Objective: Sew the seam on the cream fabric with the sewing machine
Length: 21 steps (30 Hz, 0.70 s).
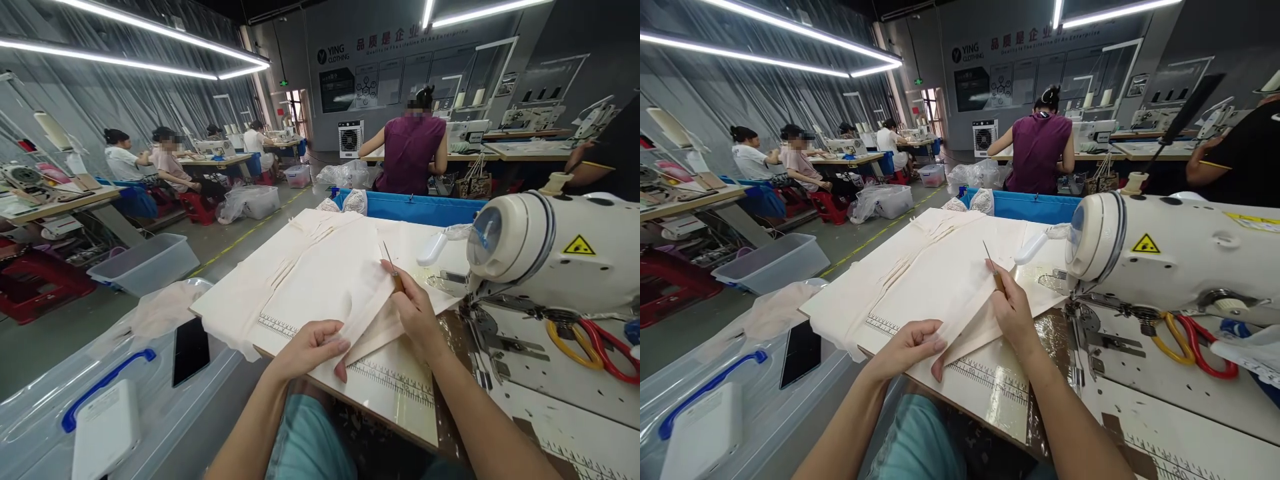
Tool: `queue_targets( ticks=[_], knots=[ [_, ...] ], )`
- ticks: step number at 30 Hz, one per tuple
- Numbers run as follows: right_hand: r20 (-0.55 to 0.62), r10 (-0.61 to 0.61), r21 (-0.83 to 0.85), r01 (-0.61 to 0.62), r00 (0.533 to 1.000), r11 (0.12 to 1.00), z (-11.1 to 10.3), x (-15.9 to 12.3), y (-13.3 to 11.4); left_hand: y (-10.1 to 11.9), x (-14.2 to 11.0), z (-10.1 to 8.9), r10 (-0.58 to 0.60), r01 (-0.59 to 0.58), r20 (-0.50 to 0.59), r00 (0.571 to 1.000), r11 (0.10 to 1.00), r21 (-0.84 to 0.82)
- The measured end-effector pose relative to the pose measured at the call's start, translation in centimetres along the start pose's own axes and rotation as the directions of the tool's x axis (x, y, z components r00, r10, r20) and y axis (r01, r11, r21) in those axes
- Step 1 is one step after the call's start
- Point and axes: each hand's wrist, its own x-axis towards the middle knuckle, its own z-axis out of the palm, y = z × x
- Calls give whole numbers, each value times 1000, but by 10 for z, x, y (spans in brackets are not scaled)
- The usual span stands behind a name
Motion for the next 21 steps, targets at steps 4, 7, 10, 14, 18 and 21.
queue_targets(
  ticks=[4,7,10,14,18,21],
  knots=[
    [-50,-48,-138,41,998,990,-2,-3,0,1,0,2,21,-23,-44,999,999,-32],
    [-84,-89,-224,69,992,972,-3,-1,3,2,0,2,51,-53,-31,998,996,-69],
    [-122,-102,-263,67,987,962,-7,5,9,2,0,0,72,-70,7,997,992,-109],
    [-138,-89,-278,47,986,959,-15,14,21,-2,0,-2,37,-34,57,998,997,-63],
    [-114,-131,-309,90,985,947,-16,20,33,-6,4,-1,17,-16,79,997,1000,-10],
    [-72,-199,-344,163,977,925,-13,23,41,-5,8,3,39,-41,129,991,999,14]
  ],
)
